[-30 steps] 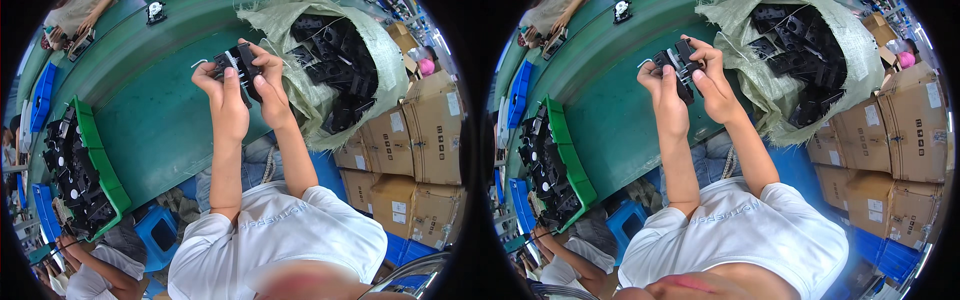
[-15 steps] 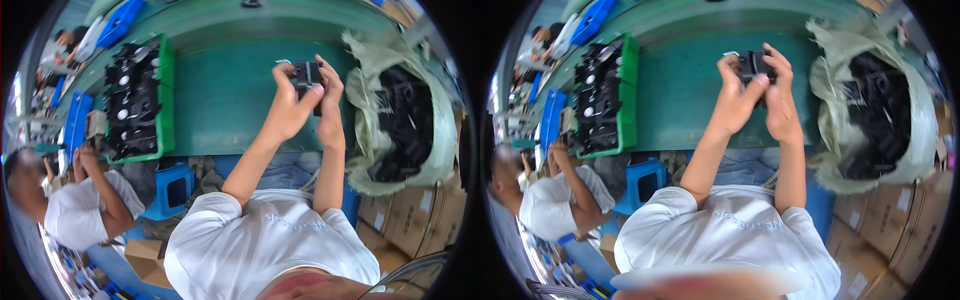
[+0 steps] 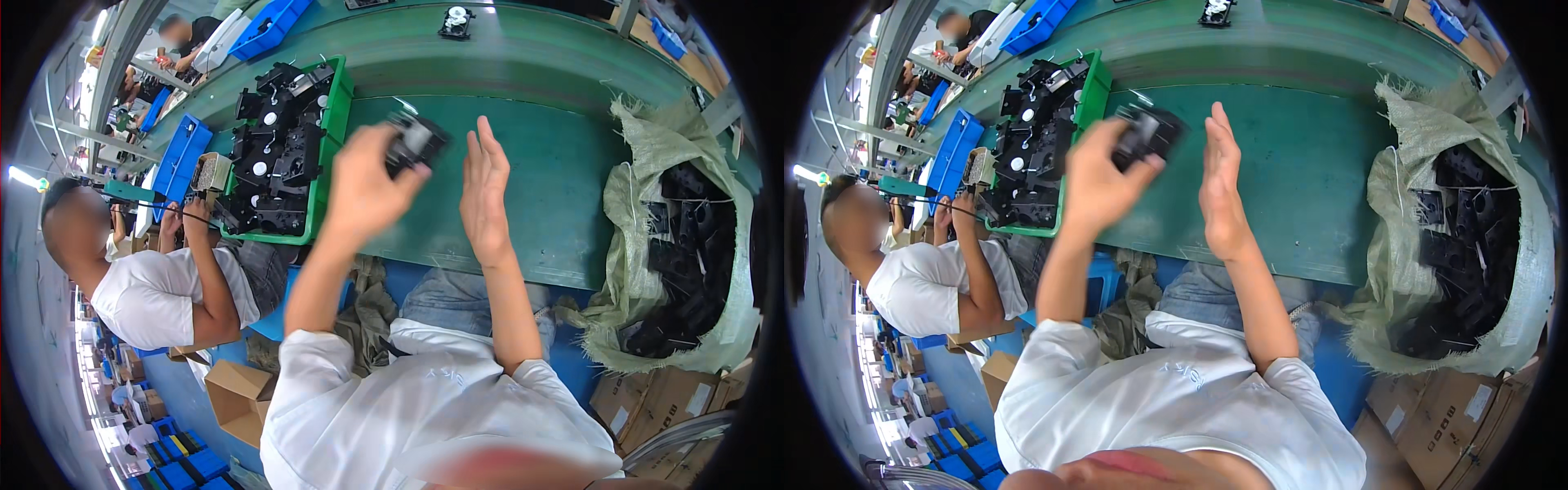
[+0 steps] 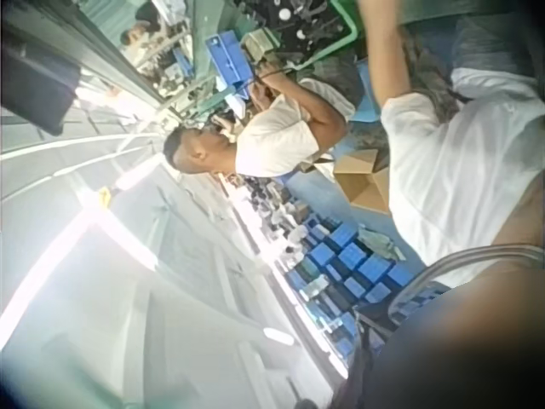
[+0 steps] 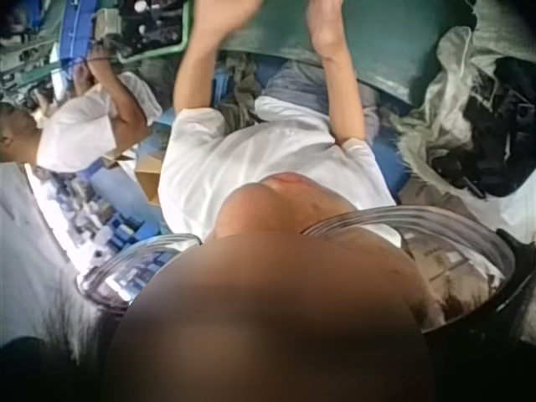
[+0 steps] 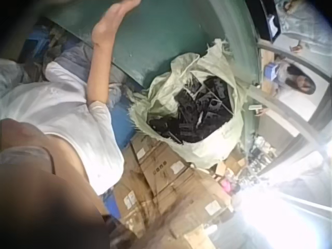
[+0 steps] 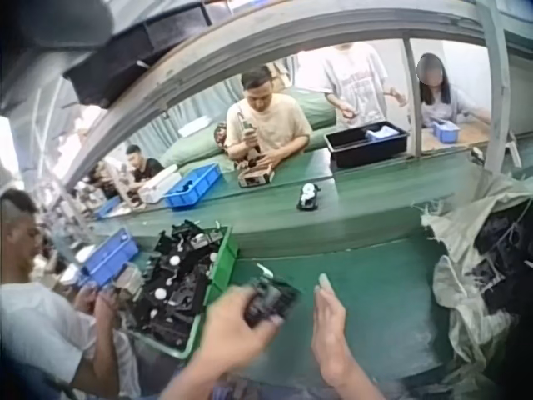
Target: Assembling small mechanical components at a factory workstation.
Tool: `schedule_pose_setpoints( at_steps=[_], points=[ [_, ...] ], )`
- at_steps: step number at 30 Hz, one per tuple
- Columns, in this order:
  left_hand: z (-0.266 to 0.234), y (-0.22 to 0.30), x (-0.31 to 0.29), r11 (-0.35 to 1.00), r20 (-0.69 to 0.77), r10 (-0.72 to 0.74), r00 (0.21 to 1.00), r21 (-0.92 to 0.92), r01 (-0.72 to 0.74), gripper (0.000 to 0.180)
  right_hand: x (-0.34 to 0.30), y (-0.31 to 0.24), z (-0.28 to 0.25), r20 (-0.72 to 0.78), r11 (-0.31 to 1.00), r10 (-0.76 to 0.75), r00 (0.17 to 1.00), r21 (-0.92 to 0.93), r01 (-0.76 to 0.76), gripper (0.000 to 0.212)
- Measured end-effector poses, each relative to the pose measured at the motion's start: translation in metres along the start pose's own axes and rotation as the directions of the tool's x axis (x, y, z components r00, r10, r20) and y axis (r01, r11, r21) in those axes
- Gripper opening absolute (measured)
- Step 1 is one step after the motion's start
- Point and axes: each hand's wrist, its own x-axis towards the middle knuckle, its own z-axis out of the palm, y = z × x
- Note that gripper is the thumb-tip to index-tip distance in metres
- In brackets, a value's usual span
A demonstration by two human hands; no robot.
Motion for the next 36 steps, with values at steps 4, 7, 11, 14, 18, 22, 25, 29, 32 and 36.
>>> schedule_pose_setpoints(
  at_steps=[4,7,11,14,18,22,25,29,32,36],
  points=[
    [-0.078,-0.055,0.049,0.932,-0.024,-0.36,0.933,0.039,0.361,0.055,-0.004,-0.008,-0.013,0.019,0.995,0.102,0.995,-0.007,-0.102,0.055],
    [-0.106,-0.123,0.077,0.899,0.081,-0.402,0.912,-0.154,0.41,0.056,-0.001,-0.013,-0.02,0.048,0.987,0.16,0.986,-0.011,-0.159,0.041],
    [-0.105,-0.18,0.097,0.866,0.189,-0.428,0.884,-0.196,0.461,0.053,-0.006,-0.015,-0.021,0.009,0.982,0.188,0.982,0.019,-0.189,0.028],
    [-0.099,-0.204,0.101,0.861,0.258,-0.453,0.853,-0.119,0.494,0.051,-0.011,-0.015,-0.022,-0.037,0.977,0.208,0.977,0.051,-0.206,0.022],
    [-0.094,-0.219,0.099,0.829,0.289,-0.457,0.841,-0.204,0.521,0.046,-0.01,-0.018,-0.024,-0.076,0.965,0.262,0.962,0.049,-0.259,0.019],
    [-0.107,-0.185,0.123,0.82,0.379,-0.529,0.76,0.458,0.343,0.044,-0.007,-0.019,-0.032,-0.137,0.96,0.282,0.95,0.051,-0.277,0.018],
    [-0.105,-0.181,0.128,0.697,0.317,-0.492,0.811,0.702,0.149,0.045,-0.006,-0.021,-0.033,-0.147,0.958,0.287,0.947,0.047,-0.283,0.017],
    [-0.092,-0.178,0.134,0.601,0.149,-0.231,0.962,0.799,0.021,0.047,-0.004,-0.025,-0.032,-0.103,0.954,0.3,0.948,0.037,-0.298,0.016],
    [-0.063,-0.155,0.145,0.639,0.268,-0.354,0.896,0.768,0.023,0.051,-0.005,-0.025,-0.037,-0.116,0.948,0.318,0.941,0.037,-0.316,0.016],
    [-0.059,-0.158,0.135,0.596,0.472,-0.381,0.795,0.783,-0.179,0.053,-0.006,-0.027,-0.043,-0.123,0.941,0.338,0.933,0.063,-0.333,0.016]
  ],
)
